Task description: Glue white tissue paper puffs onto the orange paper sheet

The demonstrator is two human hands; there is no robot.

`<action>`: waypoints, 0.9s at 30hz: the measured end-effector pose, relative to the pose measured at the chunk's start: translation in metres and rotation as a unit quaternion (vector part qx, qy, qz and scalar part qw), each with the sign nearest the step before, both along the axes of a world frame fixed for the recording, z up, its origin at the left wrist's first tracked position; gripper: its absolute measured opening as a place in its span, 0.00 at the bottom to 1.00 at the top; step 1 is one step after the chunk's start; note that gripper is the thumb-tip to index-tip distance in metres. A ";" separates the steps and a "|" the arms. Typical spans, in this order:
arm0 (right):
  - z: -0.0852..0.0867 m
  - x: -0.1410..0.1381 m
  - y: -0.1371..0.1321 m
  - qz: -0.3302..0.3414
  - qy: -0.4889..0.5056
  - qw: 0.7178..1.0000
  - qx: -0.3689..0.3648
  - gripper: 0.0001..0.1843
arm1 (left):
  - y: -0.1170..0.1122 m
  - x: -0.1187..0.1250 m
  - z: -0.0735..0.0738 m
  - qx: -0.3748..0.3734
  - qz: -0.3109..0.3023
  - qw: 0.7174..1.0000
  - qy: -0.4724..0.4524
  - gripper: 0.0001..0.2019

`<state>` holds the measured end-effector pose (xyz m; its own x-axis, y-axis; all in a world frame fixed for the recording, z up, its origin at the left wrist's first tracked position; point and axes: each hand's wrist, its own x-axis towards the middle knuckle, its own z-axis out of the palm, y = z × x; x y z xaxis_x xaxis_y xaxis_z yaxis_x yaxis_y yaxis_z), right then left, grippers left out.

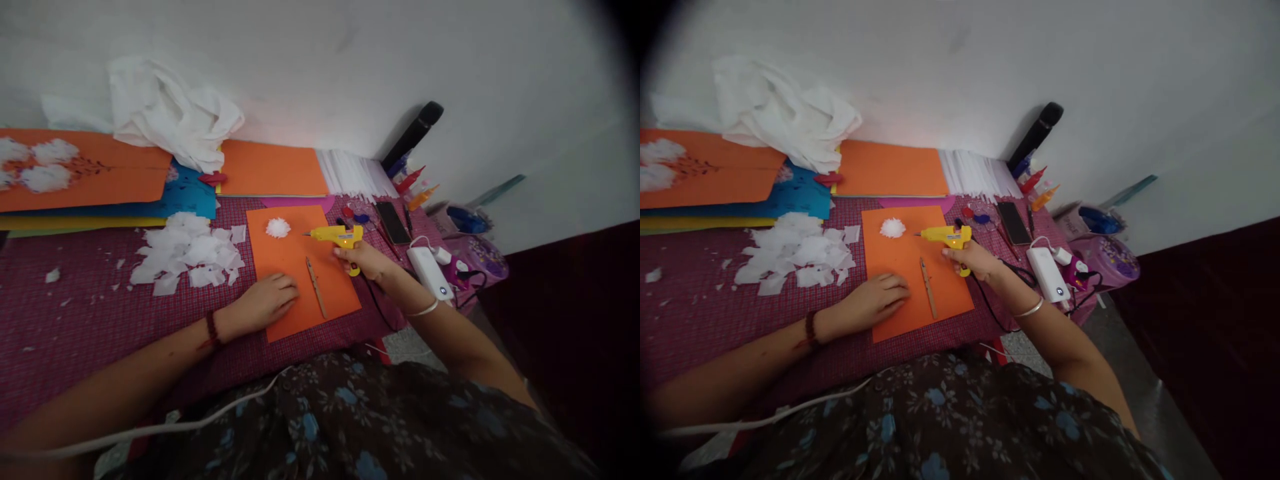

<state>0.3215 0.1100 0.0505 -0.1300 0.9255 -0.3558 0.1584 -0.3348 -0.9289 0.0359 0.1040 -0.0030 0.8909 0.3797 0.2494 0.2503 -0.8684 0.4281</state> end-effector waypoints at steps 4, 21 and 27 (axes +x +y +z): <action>-0.004 -0.015 -0.007 -0.068 -0.028 0.995 0.064 0.24 | 0.002 0.000 0.010 -0.027 -0.005 1.000 0.012 0.12; 0.000 -0.043 -0.012 -0.074 -0.024 0.959 0.273 0.24 | 0.021 0.117 0.032 -0.339 0.159 0.901 -0.218 0.08; 0.013 0.010 0.021 0.038 -0.116 0.957 0.264 0.19 | 0.023 0.112 0.035 -0.409 0.185 0.831 -0.329 0.17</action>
<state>0.3314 0.1315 0.0635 -0.1781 0.9751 0.1319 0.3867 0.1927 -0.9019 0.1474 0.1272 0.0322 0.4485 0.8792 0.1609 -0.0873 -0.1361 0.9868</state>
